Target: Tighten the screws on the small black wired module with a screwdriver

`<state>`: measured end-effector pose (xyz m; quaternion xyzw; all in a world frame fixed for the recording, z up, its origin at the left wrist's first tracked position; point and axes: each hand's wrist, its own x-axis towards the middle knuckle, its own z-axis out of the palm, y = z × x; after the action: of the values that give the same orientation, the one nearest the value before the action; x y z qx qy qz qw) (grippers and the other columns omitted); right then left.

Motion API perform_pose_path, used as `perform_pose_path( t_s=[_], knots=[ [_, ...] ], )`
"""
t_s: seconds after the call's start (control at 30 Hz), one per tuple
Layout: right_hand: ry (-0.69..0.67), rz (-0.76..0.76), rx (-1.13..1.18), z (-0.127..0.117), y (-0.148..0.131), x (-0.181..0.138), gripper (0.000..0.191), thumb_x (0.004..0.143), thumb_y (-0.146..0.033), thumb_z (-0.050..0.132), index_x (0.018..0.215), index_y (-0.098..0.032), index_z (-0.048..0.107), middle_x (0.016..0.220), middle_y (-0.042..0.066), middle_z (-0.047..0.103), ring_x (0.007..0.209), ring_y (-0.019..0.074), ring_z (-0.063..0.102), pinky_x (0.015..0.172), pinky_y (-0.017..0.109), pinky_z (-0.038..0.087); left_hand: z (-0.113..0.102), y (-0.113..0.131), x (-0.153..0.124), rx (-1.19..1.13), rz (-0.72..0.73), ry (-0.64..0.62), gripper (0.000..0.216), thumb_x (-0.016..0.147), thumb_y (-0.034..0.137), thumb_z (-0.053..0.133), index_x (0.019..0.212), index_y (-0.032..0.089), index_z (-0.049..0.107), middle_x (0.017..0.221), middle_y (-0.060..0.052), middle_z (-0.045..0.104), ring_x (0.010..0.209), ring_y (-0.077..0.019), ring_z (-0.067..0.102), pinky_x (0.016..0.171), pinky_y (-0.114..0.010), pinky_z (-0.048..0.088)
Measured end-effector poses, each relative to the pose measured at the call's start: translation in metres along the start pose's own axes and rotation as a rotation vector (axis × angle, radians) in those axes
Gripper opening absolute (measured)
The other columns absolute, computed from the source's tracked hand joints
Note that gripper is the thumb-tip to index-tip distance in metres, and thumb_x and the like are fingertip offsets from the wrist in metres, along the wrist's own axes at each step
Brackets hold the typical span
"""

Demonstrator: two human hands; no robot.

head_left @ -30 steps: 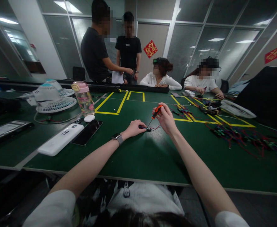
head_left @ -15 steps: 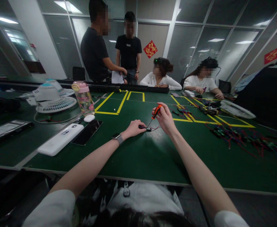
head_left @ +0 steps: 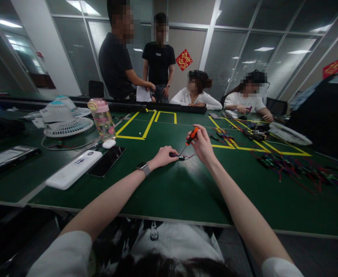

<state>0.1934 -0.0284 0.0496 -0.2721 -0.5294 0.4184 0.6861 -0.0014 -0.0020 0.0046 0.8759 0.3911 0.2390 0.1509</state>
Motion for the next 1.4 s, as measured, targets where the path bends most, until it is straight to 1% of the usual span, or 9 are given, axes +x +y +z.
perform_pose_path(
  t_s=[0.13, 0.33, 0.47, 0.6, 0.73, 0.93, 1.13, 1.27, 1.4],
  knots=[
    [0.024, 0.010, 0.037, 0.002, -0.001, 0.000, 0.038, 0.081, -0.062, 0.075, 0.101, -0.032, 0.064, 0.086, -0.002, 0.070, 0.081, 0.0162, 0.068, 0.074, 0.030, 0.056, 0.000, 0.002, 0.000, 0.013, -0.009, -0.002, 0.018, 0.093, 0.033, 0.071, 0.104, 0.023, 0.081, 0.099, -0.005, 0.072, 0.095, -0.0225, 0.064, 0.087, -0.033, 0.045],
    [0.057, -0.003, 0.056, 0.001, -0.004, 0.000, 0.034, 0.073, -0.053, 0.086, 0.091, -0.031, 0.068, 0.078, -0.005, 0.063, 0.074, 0.0140, 0.061, 0.075, 0.030, 0.057, -0.003, 0.004, 0.000, 0.011, 0.001, -0.008, 0.018, 0.093, 0.033, 0.071, 0.104, 0.023, 0.081, 0.098, -0.005, 0.073, 0.093, -0.0218, 0.064, 0.087, -0.032, 0.045],
    [0.022, 0.015, 0.054, -0.002, -0.003, 0.000, 0.029, 0.080, -0.052, 0.080, 0.098, -0.033, 0.068, 0.080, -0.004, 0.065, 0.076, 0.0150, 0.063, 0.075, 0.031, 0.057, -0.004, 0.005, -0.001, 0.011, -0.007, -0.009, 0.018, 0.093, 0.033, 0.071, 0.105, 0.023, 0.081, 0.099, -0.005, 0.072, 0.094, -0.0219, 0.064, 0.086, -0.032, 0.045],
    [0.024, 0.023, 0.079, -0.004, -0.001, 0.001, 0.032, 0.082, -0.052, 0.079, 0.107, -0.035, 0.068, 0.087, -0.003, 0.071, 0.081, 0.0154, 0.066, 0.074, 0.030, 0.056, -0.004, 0.005, -0.002, 0.006, -0.006, -0.011, 0.018, 0.093, 0.032, 0.071, 0.105, 0.022, 0.080, 0.100, -0.006, 0.072, 0.095, -0.0223, 0.064, 0.086, -0.033, 0.045],
    [0.049, 0.027, 0.121, -0.006, 0.002, 0.002, 0.032, 0.080, -0.055, 0.081, 0.099, -0.033, 0.068, 0.087, -0.003, 0.072, 0.082, 0.0149, 0.067, 0.072, 0.028, 0.055, -0.003, 0.004, -0.001, 0.001, 0.002, -0.007, 0.018, 0.093, 0.031, 0.072, 0.105, 0.022, 0.081, 0.100, -0.006, 0.072, 0.096, -0.0224, 0.064, 0.088, -0.033, 0.045],
    [0.081, 0.019, 0.116, -0.009, 0.001, 0.004, 0.030, 0.076, -0.050, 0.085, 0.090, -0.031, 0.067, 0.080, -0.006, 0.065, 0.075, 0.0129, 0.062, 0.073, 0.028, 0.058, -0.002, 0.001, -0.001, -0.013, 0.007, -0.005, 0.018, 0.093, 0.033, 0.072, 0.105, 0.023, 0.081, 0.098, -0.006, 0.072, 0.095, -0.0225, 0.064, 0.087, -0.033, 0.046],
    [0.042, 0.058, 0.103, -0.009, -0.003, 0.003, 0.032, 0.080, -0.051, 0.081, 0.103, -0.034, 0.068, 0.085, -0.004, 0.070, 0.080, 0.0145, 0.065, 0.070, 0.027, 0.055, -0.001, 0.002, -0.001, 0.008, -0.013, -0.001, 0.017, 0.092, 0.032, 0.073, 0.105, 0.023, 0.081, 0.097, -0.005, 0.071, 0.094, -0.0221, 0.064, 0.087, -0.033, 0.046],
    [0.023, 0.063, 0.124, -0.005, -0.003, 0.002, 0.034, 0.078, -0.055, 0.081, 0.099, -0.032, 0.066, 0.086, -0.003, 0.072, 0.080, 0.0150, 0.067, 0.072, 0.029, 0.056, -0.001, 0.003, -0.001, 0.016, -0.011, 0.000, 0.018, 0.092, 0.032, 0.072, 0.105, 0.023, 0.081, 0.098, -0.006, 0.072, 0.095, -0.0221, 0.064, 0.088, -0.033, 0.045],
    [0.038, 0.070, 0.136, -0.002, -0.004, 0.002, 0.039, 0.073, -0.058, 0.085, 0.094, -0.030, 0.066, 0.084, -0.004, 0.072, 0.078, 0.0146, 0.067, 0.073, 0.030, 0.057, -0.002, 0.003, -0.001, 0.006, -0.010, -0.002, 0.017, 0.093, 0.032, 0.072, 0.105, 0.023, 0.081, 0.099, -0.005, 0.072, 0.095, -0.0222, 0.064, 0.088, -0.033, 0.046]
  ],
)
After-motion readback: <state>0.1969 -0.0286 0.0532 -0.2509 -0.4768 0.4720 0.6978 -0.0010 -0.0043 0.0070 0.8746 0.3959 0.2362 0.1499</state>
